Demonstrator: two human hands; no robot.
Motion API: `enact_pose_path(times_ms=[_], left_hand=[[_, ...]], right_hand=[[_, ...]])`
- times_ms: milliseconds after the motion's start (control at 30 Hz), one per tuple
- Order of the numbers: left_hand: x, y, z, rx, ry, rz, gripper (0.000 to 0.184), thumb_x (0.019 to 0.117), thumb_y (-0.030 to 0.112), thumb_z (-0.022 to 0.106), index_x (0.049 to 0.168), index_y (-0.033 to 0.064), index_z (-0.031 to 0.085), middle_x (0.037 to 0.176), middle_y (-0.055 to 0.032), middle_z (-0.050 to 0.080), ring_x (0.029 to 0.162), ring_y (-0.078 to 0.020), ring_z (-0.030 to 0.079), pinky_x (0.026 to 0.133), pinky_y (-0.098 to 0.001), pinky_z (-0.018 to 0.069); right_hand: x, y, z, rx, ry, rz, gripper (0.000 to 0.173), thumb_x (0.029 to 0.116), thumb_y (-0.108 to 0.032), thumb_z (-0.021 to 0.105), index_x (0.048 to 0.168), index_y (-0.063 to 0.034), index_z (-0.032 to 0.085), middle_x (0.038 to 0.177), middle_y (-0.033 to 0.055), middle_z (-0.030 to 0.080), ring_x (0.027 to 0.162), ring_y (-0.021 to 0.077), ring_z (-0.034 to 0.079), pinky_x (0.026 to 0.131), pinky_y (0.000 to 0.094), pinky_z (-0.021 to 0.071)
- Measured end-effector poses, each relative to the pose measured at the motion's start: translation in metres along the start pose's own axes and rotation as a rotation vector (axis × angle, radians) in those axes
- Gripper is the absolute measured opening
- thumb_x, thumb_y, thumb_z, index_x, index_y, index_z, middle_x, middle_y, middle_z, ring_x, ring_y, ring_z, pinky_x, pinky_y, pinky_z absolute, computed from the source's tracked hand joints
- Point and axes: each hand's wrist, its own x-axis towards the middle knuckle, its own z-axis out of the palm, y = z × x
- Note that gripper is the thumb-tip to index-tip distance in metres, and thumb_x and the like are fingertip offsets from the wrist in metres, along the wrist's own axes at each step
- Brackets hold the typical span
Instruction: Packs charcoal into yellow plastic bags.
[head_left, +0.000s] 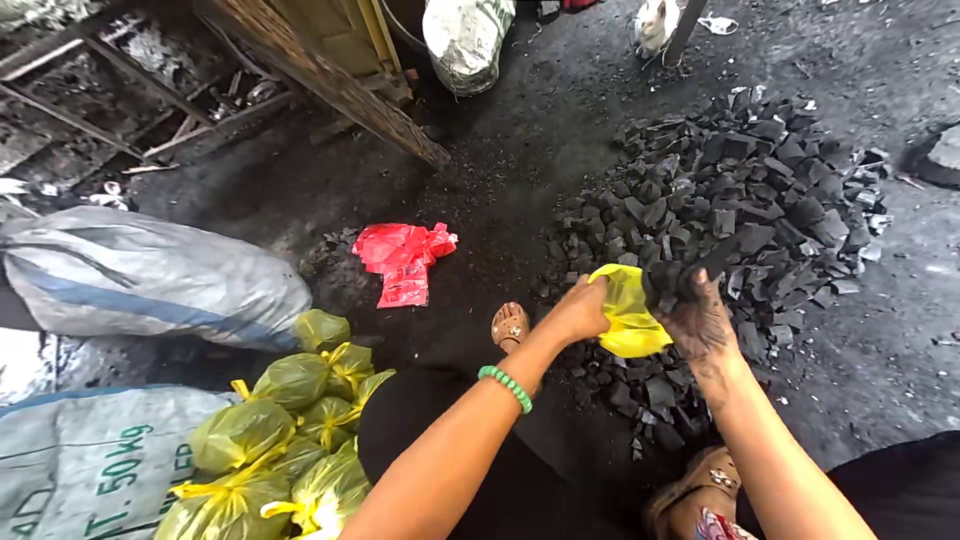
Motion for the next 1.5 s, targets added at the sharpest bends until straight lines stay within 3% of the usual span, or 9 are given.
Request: enact_pose_path(times_ms=[100,200,300,400,533,667,900,1167,1500], left_hand=[[0.011,-0.002,0.011,-0.257,-0.064,-0.034,0.085,0.0800,-0.008,0.077,0.153,0.0023,0.034,0.148,-0.0278,0.043,0.110,-0.0374,0.064,0.084,-0.0499,0.0582],[0.015,-0.011,0.017,-0.079,-0.110,-0.123,0.084,0.0831,-0.003,0.076,0.154,-0.0011,0.032,0.147,-0.0286,0.044,0.110,-0.0381,0.064,0.089,-0.0499,0.0565],[0.017,-0.019,0.030,0.150,-0.195,-0.118,0.069,0.0889,-0.001,0.070,0.150,-0.0046,0.038,0.145,-0.0285,0.045,0.120,-0.0411,0.060,0.099,-0.0537,0.0517],[0.008,-0.021,0.034,0.212,-0.211,-0.106,0.062,0.0895,-0.002,0.069,0.146,-0.0042,0.044,0.145,-0.0274,0.048,0.126,-0.0423,0.055,0.104,-0.0561,0.0471],[-0.002,-0.032,0.031,0.235,-0.158,-0.090,0.048,0.0929,0.000,0.064,0.140,-0.0023,0.054,0.136,-0.0261,0.057,0.123,-0.0415,0.058,0.102,-0.0573,0.0476],[-0.002,-0.034,0.021,0.243,-0.202,-0.135,0.042,0.0991,0.001,0.055,0.142,-0.0004,0.055,0.130,-0.0232,0.063,0.121,-0.0382,0.061,0.105,-0.0539,0.0463],[-0.006,-0.016,0.016,0.327,-0.304,-0.164,0.041,0.1001,0.000,0.052,0.141,0.0014,0.055,0.126,-0.0240,0.063,0.118,-0.0395,0.062,0.101,-0.0540,0.0478],[-0.006,-0.017,0.014,0.244,-0.233,-0.133,0.040,0.1012,0.005,0.051,0.141,0.0058,0.058,0.129,-0.0193,0.064,0.120,-0.0346,0.062,0.103,-0.0516,0.0474],[-0.008,-0.025,0.016,0.101,-0.054,-0.045,0.020,0.0993,0.005,0.060,0.114,0.0030,0.073,0.107,-0.0175,0.072,0.102,-0.0338,0.068,0.093,-0.0536,0.0505]], right_hand=[[0.007,0.008,-0.012,-0.855,-0.073,-0.049,0.056,0.0852,-0.003,0.075,0.135,0.0011,0.050,0.114,0.0155,0.065,0.100,0.0235,0.067,0.084,0.0410,0.0596],[0.015,0.003,-0.027,-1.705,-0.360,0.114,0.059,0.0919,-0.024,0.079,0.143,-0.0055,0.056,0.129,0.0315,0.063,0.124,0.0508,0.058,0.104,0.0678,0.0436],[0.019,-0.030,-0.038,-1.306,-0.402,0.231,0.042,0.1021,-0.010,0.060,0.143,-0.0035,0.056,0.139,0.0177,0.062,0.124,0.0296,0.063,0.105,0.0474,0.0513],[0.032,-0.059,-0.098,-0.924,0.158,0.106,0.029,0.1027,-0.014,0.058,0.128,-0.0010,0.062,0.113,0.0151,0.070,0.094,0.0223,0.071,0.080,0.0418,0.0604],[0.053,-0.068,-0.228,-1.303,0.795,0.159,0.089,0.0852,-0.024,0.085,0.155,0.0009,0.036,0.157,0.0366,0.030,0.143,0.0533,0.036,0.113,0.0659,0.0342],[0.070,-0.042,-0.255,-1.480,0.730,0.346,0.116,0.0806,-0.029,0.089,0.164,-0.0046,0.012,0.166,0.0352,0.004,0.152,0.0555,0.013,0.119,0.0672,0.0223],[0.053,0.024,-0.206,-1.216,0.826,0.104,0.116,0.0790,-0.030,0.091,0.161,0.0016,0.015,0.158,0.0358,0.029,0.145,0.0477,0.038,0.117,0.0559,0.0358],[0.090,0.046,-0.171,-1.408,0.773,0.210,0.109,0.0794,-0.033,0.091,0.164,-0.0298,0.022,0.153,0.0390,0.033,0.122,0.0580,0.054,0.095,0.0663,0.0488],[0.030,0.056,-0.184,-1.346,0.498,0.108,0.062,0.0870,-0.003,0.077,0.144,-0.0015,0.053,0.140,0.0411,0.046,0.123,0.0584,0.052,0.099,0.0680,0.0451]])
